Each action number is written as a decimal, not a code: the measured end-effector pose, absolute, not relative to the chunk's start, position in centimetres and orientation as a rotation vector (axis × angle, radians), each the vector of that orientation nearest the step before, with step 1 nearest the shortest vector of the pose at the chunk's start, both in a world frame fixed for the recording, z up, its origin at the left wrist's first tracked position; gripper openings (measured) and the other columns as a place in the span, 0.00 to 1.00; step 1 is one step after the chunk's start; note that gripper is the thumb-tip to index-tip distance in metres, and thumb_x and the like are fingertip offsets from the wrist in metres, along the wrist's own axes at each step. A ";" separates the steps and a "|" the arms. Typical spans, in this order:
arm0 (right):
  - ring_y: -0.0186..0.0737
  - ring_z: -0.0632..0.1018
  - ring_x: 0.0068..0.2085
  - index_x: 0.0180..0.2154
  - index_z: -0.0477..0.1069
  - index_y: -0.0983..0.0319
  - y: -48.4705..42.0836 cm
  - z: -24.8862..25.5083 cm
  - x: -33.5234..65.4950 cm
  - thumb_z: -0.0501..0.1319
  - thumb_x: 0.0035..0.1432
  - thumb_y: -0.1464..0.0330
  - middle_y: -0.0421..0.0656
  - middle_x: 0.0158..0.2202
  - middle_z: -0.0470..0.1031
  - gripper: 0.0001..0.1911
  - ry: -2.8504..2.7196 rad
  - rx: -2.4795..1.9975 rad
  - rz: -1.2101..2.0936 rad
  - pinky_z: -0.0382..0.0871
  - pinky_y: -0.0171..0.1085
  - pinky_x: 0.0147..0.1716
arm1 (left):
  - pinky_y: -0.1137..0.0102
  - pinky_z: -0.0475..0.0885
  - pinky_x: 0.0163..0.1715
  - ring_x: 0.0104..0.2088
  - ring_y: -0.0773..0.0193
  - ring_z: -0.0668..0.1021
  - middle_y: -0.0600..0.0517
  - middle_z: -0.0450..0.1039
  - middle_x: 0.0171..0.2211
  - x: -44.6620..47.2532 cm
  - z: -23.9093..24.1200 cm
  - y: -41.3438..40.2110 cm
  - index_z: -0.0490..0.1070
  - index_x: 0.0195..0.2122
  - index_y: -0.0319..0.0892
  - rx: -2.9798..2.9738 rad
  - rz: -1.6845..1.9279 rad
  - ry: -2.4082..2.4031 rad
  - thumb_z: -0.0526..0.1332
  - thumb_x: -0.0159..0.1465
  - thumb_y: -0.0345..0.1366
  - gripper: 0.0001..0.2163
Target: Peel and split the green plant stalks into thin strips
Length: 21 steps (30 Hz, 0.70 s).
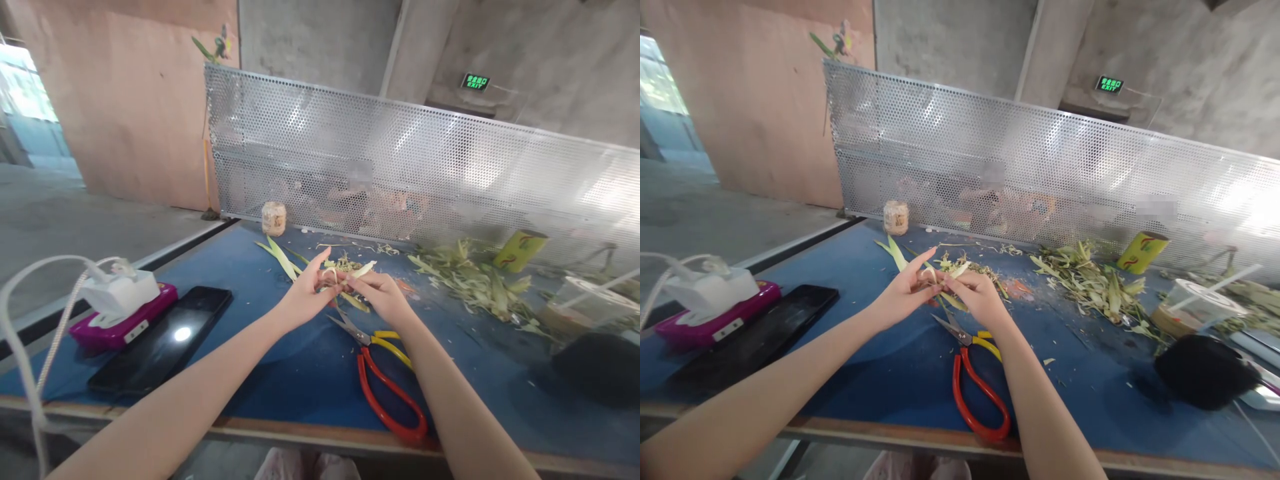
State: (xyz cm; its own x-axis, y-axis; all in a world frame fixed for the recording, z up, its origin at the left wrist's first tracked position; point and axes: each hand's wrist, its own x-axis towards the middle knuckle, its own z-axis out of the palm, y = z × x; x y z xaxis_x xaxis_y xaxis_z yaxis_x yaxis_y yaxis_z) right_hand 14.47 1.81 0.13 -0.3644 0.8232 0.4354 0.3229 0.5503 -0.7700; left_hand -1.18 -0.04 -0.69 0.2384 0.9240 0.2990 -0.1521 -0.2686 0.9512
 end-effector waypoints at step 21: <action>0.38 0.74 0.38 0.25 0.75 0.59 0.6 0.1 13.3 0.54 0.54 0.68 0.42 0.35 0.76 0.12 -1.786 -0.774 0.623 0.67 0.35 0.36 | 0.67 0.65 0.37 0.36 0.63 0.73 0.53 0.70 0.28 -1.7 -0.5 -0.2 0.43 0.59 0.44 1.599 1.220 0.735 0.61 0.54 0.34 0.35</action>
